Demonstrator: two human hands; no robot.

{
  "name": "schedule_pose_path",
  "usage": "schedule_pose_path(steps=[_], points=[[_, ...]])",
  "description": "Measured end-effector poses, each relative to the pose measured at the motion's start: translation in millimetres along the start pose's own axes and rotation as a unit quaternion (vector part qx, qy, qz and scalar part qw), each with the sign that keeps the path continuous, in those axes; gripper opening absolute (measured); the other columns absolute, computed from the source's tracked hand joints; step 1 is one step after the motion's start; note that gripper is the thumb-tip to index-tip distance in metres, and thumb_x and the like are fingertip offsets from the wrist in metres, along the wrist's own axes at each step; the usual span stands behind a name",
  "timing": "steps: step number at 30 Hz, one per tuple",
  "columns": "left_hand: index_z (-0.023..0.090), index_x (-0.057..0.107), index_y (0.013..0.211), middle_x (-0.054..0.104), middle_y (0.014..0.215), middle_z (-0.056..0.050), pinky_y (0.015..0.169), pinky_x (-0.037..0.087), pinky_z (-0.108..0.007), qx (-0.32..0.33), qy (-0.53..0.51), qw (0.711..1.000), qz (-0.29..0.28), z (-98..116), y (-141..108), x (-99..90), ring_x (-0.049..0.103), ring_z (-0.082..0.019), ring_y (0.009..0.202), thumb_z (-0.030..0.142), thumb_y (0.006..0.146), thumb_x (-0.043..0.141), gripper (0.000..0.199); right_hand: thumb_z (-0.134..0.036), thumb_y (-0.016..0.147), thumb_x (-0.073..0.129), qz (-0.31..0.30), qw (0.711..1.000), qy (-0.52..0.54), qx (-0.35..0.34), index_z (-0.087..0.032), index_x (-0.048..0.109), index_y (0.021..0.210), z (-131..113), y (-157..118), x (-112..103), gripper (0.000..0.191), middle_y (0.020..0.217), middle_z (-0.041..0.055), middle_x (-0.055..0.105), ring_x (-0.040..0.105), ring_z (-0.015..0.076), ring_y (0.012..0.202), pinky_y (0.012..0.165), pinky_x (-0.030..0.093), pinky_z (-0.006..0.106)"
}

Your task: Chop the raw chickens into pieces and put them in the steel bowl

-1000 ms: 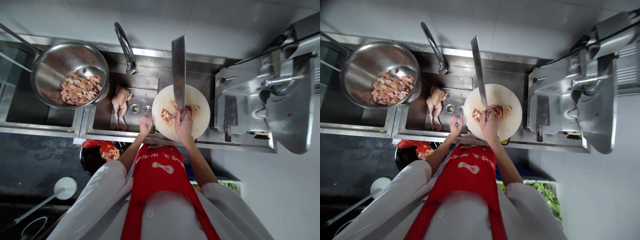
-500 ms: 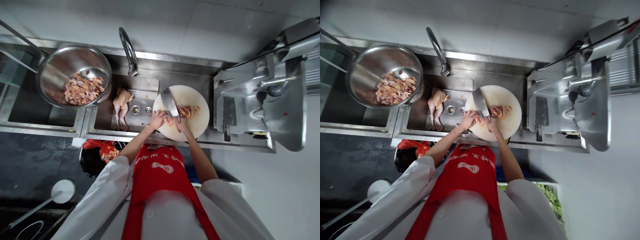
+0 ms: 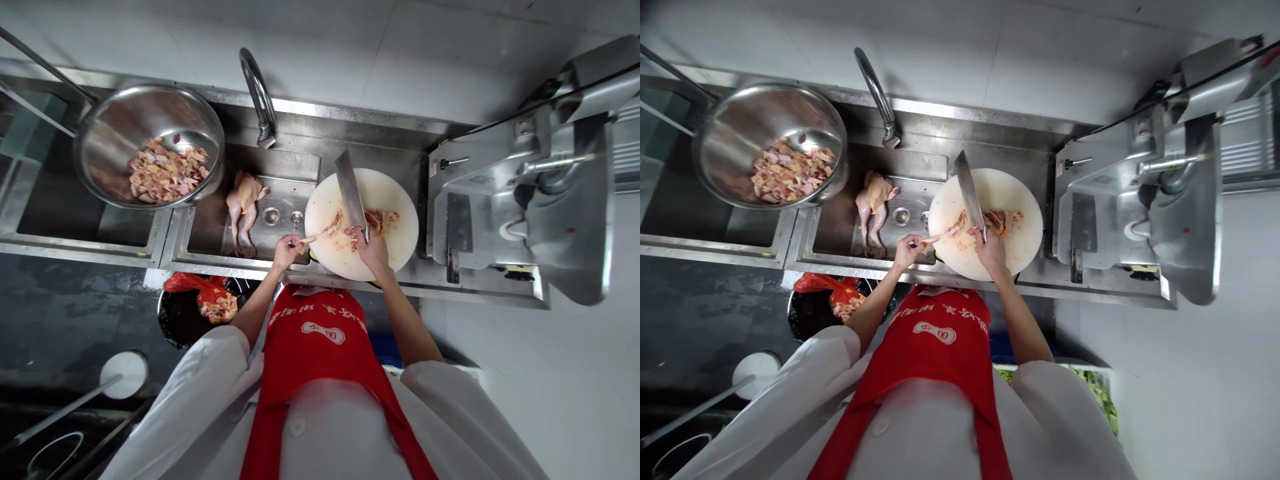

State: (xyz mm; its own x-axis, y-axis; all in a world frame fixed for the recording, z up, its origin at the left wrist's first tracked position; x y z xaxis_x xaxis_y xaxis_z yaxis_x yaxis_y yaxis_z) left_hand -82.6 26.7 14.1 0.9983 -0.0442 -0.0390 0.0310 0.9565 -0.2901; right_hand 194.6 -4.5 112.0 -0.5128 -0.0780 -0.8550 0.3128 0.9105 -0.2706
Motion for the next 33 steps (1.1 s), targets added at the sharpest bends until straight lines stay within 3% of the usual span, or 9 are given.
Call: schedule_pose_path(steps=[3,8,10,15,18,21,24,29,33], points=[[0.016,0.063,0.075,0.062,0.069,0.001,0.053,0.052,-0.025,-0.048,-0.076,0.995,0.038,-9,0,-13.2,0.059,-0.010,0.052,0.039,0.063,0.080,0.032,-0.054,0.100,0.036,0.014,1.000,-0.021,-0.011,-0.009,0.063,0.118,-7,-3,-17,0.056,0.101,0.0203,0.070,0.066,0.0318,0.101,0.088,0.048,0.039],[0.014,0.068,0.082,0.068,0.071,-0.002,0.056,0.053,-0.024,-0.042,-0.109,0.991,0.069,-10,4,-29.2,0.063,-0.010,0.053,0.037,0.063,0.082,0.033,-0.052,0.103,0.023,0.139,0.989,-0.007,-0.052,-0.007,0.053,0.132,-37,-17,-40,0.061,0.117,0.0241,0.064,0.061,0.0327,0.114,0.094,0.045,0.041],[0.014,0.068,0.081,0.069,0.074,-0.002,0.056,0.053,-0.023,-0.030,-0.114,0.991,0.070,-9,5,-30.0,0.063,-0.010,0.054,0.036,0.064,0.082,0.031,-0.048,0.104,0.021,0.108,0.993,-0.010,-0.040,-0.006,0.054,0.130,-42,-22,-24,0.059,0.114,0.0244,0.065,0.062,0.0312,0.111,0.092,0.045,0.038],[0.015,0.068,0.079,0.068,0.077,-0.002,0.055,0.053,-0.023,-0.021,-0.114,0.991,0.074,-6,6,-26.9,0.062,-0.009,0.056,0.038,0.065,0.082,0.030,-0.040,0.101,0.038,-0.100,0.992,-0.077,-0.004,-0.006,0.062,0.119,-29,-19,23,0.045,0.107,0.0238,0.069,0.066,0.0313,0.102,0.085,0.047,0.035],[0.015,0.067,0.077,0.067,0.075,-0.001,0.054,0.054,-0.023,-0.022,-0.116,0.991,0.067,-4,5,-25.4,0.062,-0.010,0.057,0.038,0.063,0.083,0.031,-0.045,0.101,0.037,-0.075,0.993,-0.078,-0.036,-0.010,0.063,0.119,-32,-12,1,0.047,0.108,0.0214,0.070,0.066,0.0308,0.103,0.087,0.047,0.036],[0.015,0.067,0.076,0.067,0.076,-0.001,0.055,0.055,-0.023,-0.026,-0.126,0.989,0.066,-5,4,-26.1,0.062,-0.010,0.059,0.037,0.062,0.084,0.031,-0.049,0.102,0.032,0.030,0.996,-0.052,-0.073,-0.010,0.058,0.127,-54,-18,-31,0.053,0.111,0.0210,0.069,0.065,0.0311,0.103,0.090,0.046,0.038],[0.015,0.068,0.077,0.067,0.078,-0.001,0.055,0.055,-0.023,-0.029,-0.131,0.989,0.062,-5,4,-27.1,0.062,-0.009,0.057,0.037,0.063,0.084,0.031,-0.047,0.104,0.024,0.088,0.993,-0.027,-0.070,-0.007,0.052,0.132,-74,-30,-26,0.056,0.113,0.0226,0.067,0.065,0.0305,0.104,0.090,0.046,0.038],[0.015,0.067,0.079,0.068,0.077,-0.002,0.055,0.054,-0.024,-0.031,-0.129,0.990,0.054,1,5,-27.2,0.062,-0.010,0.056,0.040,0.064,0.083,0.033,-0.037,0.103,0.032,-0.099,0.991,-0.091,0.003,-0.005,0.061,0.118,-64,-31,28,0.046,0.102,0.0237,0.071,0.068,0.0298,0.098,0.084,0.047,0.034],[0.015,0.066,0.077,0.068,0.077,-0.002,0.056,0.053,-0.024,-0.029,-0.123,0.991,0.046,4,5,-25.2,0.061,-0.009,0.056,0.039,0.065,0.083,0.031,-0.043,0.101,0.037,-0.082,0.991,-0.101,-0.041,-0.009,0.064,0.114,-61,-23,5,0.045,0.103,0.0215,0.071,0.068,0.0304,0.098,0.085,0.047,0.035]])
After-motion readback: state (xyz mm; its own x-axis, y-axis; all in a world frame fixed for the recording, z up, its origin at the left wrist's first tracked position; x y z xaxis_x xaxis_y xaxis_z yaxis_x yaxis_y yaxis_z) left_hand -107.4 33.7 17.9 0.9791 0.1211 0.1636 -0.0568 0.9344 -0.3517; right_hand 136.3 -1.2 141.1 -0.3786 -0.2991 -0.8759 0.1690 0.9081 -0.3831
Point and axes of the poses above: each hand's wrist, its own y-axis towards the middle knuckle, its own x-axis out of the palm, z = x × y, the point moved 4 cm from there along y, towards the middle knuckle
